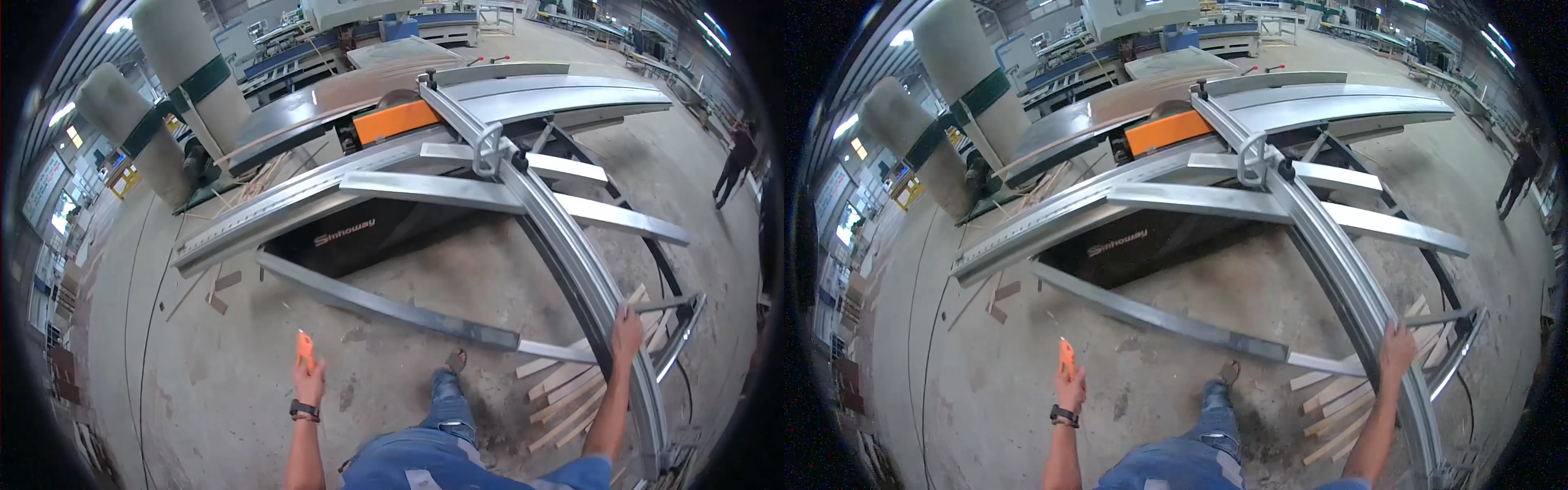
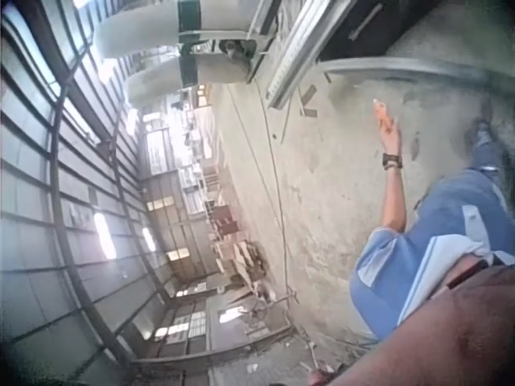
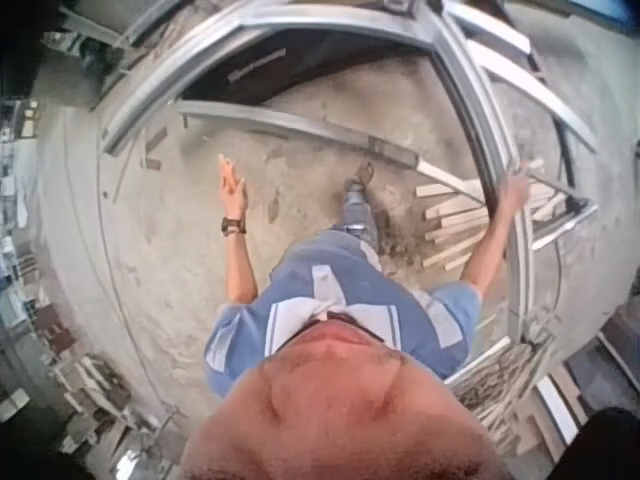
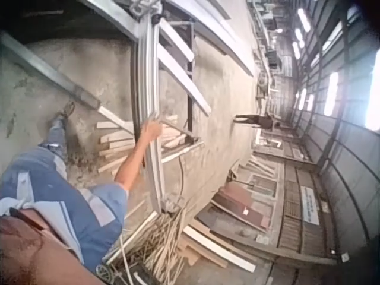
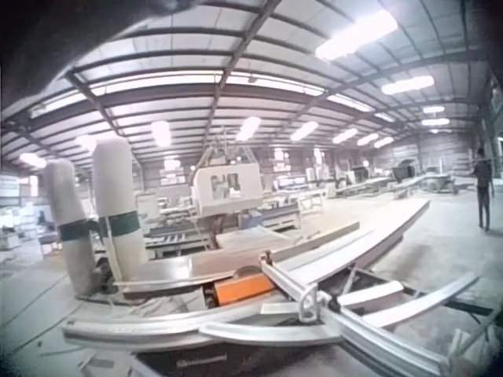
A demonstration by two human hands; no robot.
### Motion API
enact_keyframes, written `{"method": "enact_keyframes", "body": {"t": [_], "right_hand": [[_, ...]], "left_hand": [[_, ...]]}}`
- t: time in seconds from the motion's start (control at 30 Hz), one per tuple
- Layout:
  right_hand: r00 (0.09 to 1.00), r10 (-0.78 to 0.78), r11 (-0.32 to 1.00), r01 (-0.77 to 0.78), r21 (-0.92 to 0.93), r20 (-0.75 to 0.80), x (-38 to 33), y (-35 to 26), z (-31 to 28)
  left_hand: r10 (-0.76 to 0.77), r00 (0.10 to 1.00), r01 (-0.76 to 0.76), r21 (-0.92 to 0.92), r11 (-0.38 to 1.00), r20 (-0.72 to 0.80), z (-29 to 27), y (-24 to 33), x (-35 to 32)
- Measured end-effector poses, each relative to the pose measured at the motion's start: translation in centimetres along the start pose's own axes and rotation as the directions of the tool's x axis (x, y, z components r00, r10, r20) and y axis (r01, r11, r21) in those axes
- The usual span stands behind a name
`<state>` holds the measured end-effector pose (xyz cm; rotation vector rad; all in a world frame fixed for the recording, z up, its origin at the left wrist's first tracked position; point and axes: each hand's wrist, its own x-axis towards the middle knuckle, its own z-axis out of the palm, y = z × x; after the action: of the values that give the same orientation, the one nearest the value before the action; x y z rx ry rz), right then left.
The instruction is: Operate a sliding table saw to cut thin wood strips from a larger piece of wood.
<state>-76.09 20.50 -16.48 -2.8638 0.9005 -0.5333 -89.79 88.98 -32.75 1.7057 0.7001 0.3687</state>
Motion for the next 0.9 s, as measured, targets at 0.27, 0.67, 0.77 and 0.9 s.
{"method": "enact_keyframes", "body": {"t": [0.27,0.67,0.77,0.9], "right_hand": [[0.995,0.095,0.995,-0.095,0.028,0.022,2.1,1.4,4.3],[0.973,0.099,0.994,-0.09,0.055,-0.208,4.0,-2.4,4.5],[0.974,0.12,0.992,-0.109,0.068,-0.191,3.9,-3.0,4.5],[0.976,0.146,0.982,-0.123,0.142,-0.161,5.0,-4.2,3.6]], "left_hand": [[0.179,0.981,-0.146,-0.31,0.94,0.081,7.3,24.1,8.8],[0.425,0.683,-0.283,-0.322,0.904,0.594,29.6,42.0,10.4],[0.424,0.479,-0.348,-0.277,0.896,0.769,36.6,43.8,7.1],[0.203,0.044,-0.359,-0.174,0.917,0.978,45.1,44.7,1.9]]}}
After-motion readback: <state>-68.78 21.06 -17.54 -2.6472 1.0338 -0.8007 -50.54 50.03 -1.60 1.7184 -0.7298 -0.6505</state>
